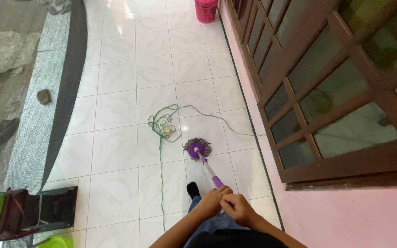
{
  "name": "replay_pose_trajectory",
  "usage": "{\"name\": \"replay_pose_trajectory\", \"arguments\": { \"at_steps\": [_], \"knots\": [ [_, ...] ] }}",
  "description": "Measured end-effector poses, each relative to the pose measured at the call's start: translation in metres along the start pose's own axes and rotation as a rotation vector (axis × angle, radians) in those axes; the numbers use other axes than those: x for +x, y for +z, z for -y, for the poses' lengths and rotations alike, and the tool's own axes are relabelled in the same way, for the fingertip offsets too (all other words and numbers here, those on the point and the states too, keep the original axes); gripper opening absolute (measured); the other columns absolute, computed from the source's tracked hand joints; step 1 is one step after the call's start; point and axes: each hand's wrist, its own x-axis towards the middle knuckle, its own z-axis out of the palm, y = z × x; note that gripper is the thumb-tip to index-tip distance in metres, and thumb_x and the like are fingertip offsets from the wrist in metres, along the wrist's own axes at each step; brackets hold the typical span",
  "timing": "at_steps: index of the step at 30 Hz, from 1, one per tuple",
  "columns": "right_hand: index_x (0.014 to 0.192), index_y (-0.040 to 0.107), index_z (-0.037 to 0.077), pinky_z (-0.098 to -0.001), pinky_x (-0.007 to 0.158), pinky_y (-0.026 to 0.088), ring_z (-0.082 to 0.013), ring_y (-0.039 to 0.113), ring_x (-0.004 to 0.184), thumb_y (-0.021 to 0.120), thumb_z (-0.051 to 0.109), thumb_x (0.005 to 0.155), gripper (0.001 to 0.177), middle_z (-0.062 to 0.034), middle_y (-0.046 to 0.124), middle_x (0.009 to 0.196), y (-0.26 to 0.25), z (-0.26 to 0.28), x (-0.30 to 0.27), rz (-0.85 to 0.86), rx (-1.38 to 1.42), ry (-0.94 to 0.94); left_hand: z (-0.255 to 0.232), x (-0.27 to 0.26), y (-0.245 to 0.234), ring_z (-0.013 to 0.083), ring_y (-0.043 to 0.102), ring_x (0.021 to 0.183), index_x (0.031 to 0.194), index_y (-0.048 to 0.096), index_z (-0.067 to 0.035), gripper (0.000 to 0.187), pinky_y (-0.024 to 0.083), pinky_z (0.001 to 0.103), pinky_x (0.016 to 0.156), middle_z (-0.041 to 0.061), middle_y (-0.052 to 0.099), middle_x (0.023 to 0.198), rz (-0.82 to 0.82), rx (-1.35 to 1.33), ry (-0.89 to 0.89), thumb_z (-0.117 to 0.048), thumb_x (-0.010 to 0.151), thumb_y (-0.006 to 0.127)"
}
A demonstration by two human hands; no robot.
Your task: The person mops a tiled floor around several household items including a bucket, a broom, and a tripod.
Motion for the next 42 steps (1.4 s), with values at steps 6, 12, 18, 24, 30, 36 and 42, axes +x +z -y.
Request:
{"name": "replay_pose_trajectory", "arguments": {
  "at_steps": [6,12,18,24,30,36,42],
  "knots": [
    [0.074,0.06,0.0,-0.0323,0.051,0.037,-0.012,0.045,0.053,0.061,0.014,0.095,0.026,-0.0052,0.052,0.057,-0.026,-0.002,0.066,-0.02,-0.122,-0.046,0.052,0.048,-0.028,0.0307,0.063,0.107,0.109,0.062,-0.008,0.023,0.048,0.043,0.086,0.007,0.062,0.113,-0.151,-0.017,0.223,-0.006,0.087,0.061],
    [0.074,0.06,0.0,-0.032,0.053,0.04,-0.0133,0.049,0.056,0.06,0.012,0.094,0.023,-0.0072,0.057,0.061,-0.039,0.002,0.158,-0.033,-0.042,-0.017,0.11,0.097,-0.091,0.0327,0.063,0.1,0.111,0.06,-0.01,0.024,0.049,0.044,0.089,0.007,0.063,0.113,-0.123,-0.036,0.119,-0.005,0.088,0.058],
    [0.077,0.061,-0.001,-0.0317,0.054,0.043,-0.0128,0.051,0.059,0.061,0.011,0.094,0.021,-0.0058,0.058,0.067,-0.038,-0.003,0.261,-0.087,-0.106,-0.169,0.192,0.143,-0.143,0.0323,0.065,0.097,0.112,0.058,-0.011,0.025,0.051,0.045,0.087,0.006,0.064,0.115,-0.135,-0.034,0.13,-0.005,0.087,0.06],
    [0.08,0.063,0.001,-0.0304,0.048,0.041,-0.0105,0.052,0.05,0.06,0.013,0.095,0.02,-0.0035,0.058,0.058,-0.037,0.017,0.342,-0.125,0.028,0.02,0.245,0.179,-0.189,0.0372,0.065,0.09,0.119,0.06,-0.009,0.041,0.051,0.049,0.077,0.009,0.065,0.121,-0.307,-0.088,-0.085,-0.002,0.08,0.065],
    [0.078,0.062,-0.001,-0.0283,0.047,0.035,-0.0079,0.045,0.052,0.058,0.011,0.098,0.024,-0.0009,0.053,0.058,-0.07,0.082,0.379,-0.098,0.069,-0.157,0.228,0.205,-0.268,0.0351,0.066,0.09,0.108,0.064,-0.011,0.034,0.052,0.045,0.08,0.005,0.069,0.108,-0.406,-0.018,0.005,-0.001,0.076,0.069],
    [0.075,0.057,0.001,-0.0277,0.049,0.036,-0.0085,0.046,0.054,0.057,0.012,0.1,0.027,-0.0021,0.052,0.062,-0.104,0.157,0.39,-0.043,-0.044,-0.3,0.19,0.219,-0.327,0.0361,0.065,0.093,0.107,0.063,-0.008,0.036,0.051,0.045,0.084,0.009,0.068,0.106,-0.457,-0.041,0.117,0.0,0.073,0.07],
    [0.079,0.058,0.003,-0.0274,0.054,0.039,-0.0104,0.049,0.059,0.057,0.012,0.101,0.024,-0.0032,0.054,0.071,-0.127,0.193,0.422,-0.076,-0.141,-0.502,0.203,0.256,-0.365,0.0361,0.065,0.093,0.108,0.062,-0.007,0.037,0.049,0.047,0.091,0.009,0.069,0.108,-0.533,0.029,0.204,0.003,0.073,0.066]
  ]
}}
